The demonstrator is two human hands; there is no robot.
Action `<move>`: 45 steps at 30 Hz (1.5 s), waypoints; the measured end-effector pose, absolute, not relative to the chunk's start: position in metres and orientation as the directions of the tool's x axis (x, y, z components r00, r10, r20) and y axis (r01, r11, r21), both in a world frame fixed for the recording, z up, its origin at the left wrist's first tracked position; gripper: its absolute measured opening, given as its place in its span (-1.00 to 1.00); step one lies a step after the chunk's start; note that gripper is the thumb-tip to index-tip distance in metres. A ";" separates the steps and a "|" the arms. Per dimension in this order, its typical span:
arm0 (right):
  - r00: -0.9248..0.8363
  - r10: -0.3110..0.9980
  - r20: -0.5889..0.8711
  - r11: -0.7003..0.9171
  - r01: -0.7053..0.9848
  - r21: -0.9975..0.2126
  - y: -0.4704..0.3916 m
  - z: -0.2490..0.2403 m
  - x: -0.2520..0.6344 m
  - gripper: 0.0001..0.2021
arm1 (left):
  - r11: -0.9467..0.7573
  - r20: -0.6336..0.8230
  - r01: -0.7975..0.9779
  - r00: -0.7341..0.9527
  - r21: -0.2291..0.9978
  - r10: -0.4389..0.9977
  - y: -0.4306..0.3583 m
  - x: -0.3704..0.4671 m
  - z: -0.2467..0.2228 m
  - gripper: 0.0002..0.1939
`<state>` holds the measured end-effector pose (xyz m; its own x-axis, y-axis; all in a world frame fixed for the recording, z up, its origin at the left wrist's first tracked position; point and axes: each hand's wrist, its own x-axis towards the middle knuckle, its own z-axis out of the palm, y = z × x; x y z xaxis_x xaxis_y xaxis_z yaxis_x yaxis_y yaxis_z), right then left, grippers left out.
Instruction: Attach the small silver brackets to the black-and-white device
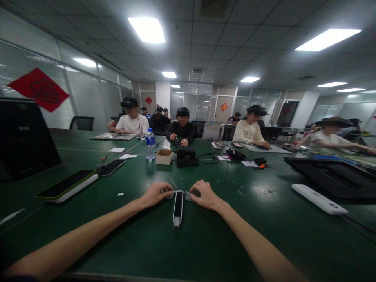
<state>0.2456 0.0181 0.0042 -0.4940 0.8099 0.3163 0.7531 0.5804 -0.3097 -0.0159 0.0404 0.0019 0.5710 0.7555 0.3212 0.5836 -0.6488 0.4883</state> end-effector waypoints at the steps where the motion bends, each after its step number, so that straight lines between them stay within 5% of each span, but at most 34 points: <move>1: -0.495 0.808 0.320 0.584 0.748 -0.317 0.018 0.003 0.244 -0.82 | -0.648 0.317 0.589 0.572 0.483 0.757 0.041 -0.016 0.002 -0.85; 21: -0.454 0.807 0.377 0.584 0.706 -0.400 0.022 -0.009 0.239 -0.82 | -0.499 0.216 0.523 0.509 0.691 0.833 0.043 -0.015 0.007 -0.80; 45: -0.462 0.801 0.379 0.592 0.703 -0.394 0.019 -0.004 0.237 -0.85 | -0.522 0.279 0.507 0.479 0.686 0.832 0.047 -0.014 0.001 -0.79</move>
